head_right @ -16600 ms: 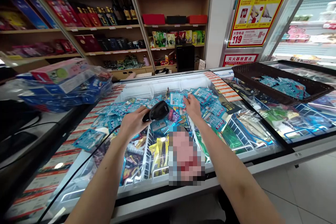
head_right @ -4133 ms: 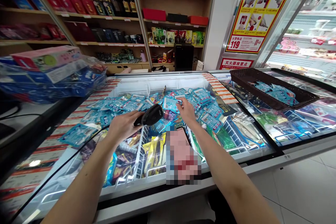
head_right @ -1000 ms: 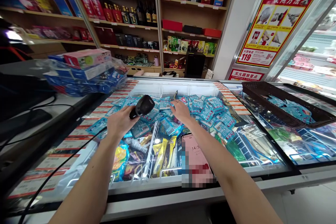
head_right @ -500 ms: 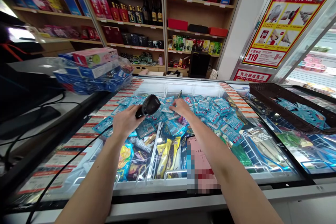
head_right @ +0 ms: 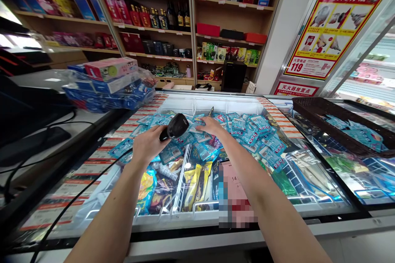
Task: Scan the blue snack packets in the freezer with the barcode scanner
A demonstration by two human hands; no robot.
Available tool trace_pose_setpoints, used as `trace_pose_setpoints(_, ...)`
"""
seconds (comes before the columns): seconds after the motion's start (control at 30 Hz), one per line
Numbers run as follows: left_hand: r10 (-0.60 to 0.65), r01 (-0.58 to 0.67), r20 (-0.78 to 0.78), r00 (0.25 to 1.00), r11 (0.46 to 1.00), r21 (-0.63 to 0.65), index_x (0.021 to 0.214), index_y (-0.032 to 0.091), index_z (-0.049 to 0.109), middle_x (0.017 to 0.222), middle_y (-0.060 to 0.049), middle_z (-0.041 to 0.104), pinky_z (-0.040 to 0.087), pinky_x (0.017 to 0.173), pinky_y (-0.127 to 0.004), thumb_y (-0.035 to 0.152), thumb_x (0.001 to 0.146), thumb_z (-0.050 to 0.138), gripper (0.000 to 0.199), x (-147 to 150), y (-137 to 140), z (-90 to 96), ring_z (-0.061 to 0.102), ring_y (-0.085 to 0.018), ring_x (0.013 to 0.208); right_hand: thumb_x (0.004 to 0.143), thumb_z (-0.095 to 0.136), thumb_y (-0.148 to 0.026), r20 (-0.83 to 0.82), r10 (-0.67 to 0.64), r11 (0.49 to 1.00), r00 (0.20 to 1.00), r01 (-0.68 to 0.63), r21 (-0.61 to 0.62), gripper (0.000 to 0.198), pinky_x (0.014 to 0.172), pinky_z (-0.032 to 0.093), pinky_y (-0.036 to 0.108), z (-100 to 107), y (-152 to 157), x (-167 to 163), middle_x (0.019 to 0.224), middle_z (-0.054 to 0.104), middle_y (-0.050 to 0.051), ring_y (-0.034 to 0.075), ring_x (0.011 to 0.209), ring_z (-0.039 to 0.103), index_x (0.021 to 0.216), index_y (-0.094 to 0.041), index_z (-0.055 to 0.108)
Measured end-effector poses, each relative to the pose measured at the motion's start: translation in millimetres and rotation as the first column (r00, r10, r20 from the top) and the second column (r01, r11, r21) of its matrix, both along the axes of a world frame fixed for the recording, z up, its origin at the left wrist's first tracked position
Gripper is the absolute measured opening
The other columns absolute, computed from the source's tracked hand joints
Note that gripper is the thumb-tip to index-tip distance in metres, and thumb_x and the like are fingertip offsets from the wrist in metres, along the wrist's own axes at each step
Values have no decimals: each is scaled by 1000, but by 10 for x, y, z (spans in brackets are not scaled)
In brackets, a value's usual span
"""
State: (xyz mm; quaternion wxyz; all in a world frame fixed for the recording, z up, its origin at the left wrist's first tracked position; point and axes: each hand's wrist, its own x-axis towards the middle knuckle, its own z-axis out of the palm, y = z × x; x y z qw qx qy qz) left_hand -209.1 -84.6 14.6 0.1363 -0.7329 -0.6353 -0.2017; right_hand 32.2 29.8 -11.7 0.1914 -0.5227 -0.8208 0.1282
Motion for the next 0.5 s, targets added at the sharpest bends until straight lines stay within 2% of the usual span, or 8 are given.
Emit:
trace_pose_setpoints(0.13, 6, -6, -3, 1000, 1000, -2, 112, 27, 57, 107, -4, 64, 35, 57, -31, 44, 80, 46, 37, -16, 15, -11, 61, -25, 85, 65, 66, -58, -9, 5, 999, 1000, -6, -40, 77, 92, 43, 31, -24, 22, -19, 128, 54, 10, 26, 116, 52, 129, -19, 49)
trace_pose_setpoints(0.23, 3, -3, -18, 1000, 1000, 11, 112, 28, 56, 106, -4, 64, 35, 57, -31, 44, 81, 45, 37, -25, 24, -20, 61, -25, 85, 57, 71, -60, 5, -57, 997, 998, 57, -51, 82, 89, 44, 32, -16, 46, -51, 123, 57, 10, 26, 111, 54, 125, -19, 52)
trace_pose_setpoints(0.37, -8, 8, -21, 1000, 1000, 25, 112, 28, 57, 105, -3, 65, 35, 56, -31, 44, 81, 45, 37, -26, 20, -18, 61, -24, 84, 56, 69, -63, -80, -247, 969, 966, 244, -52, 73, 82, 46, 34, 27, 33, -7, 110, 62, 10, 26, 102, 58, 112, -18, 60)
trace_pose_setpoints(0.43, -20, 20, -25, 999, 1000, 23, 112, 27, 57, 105, -3, 65, 34, 56, -31, 45, 81, 44, 37, -16, 14, -13, 61, -24, 86, 57, 66, -66, -174, -332, 943, 927, 325, -63, 66, 73, 47, 32, 63, 4, 82, 97, 66, 9, 24, 89, 62, 100, -16, 63)
trace_pose_setpoints(0.5, -36, 36, -39, 999, 999, 18, 113, 27, 56, 104, -4, 65, 34, 56, -30, 45, 82, 44, 38, 6, 8, -8, 61, -24, 87, 58, 66, -65, -297, -362, 930, 884, 366, -47, 59, 65, 46, 29, 108, -47, 208, 83, 66, 6, 21, 76, 62, 92, -16, 64)
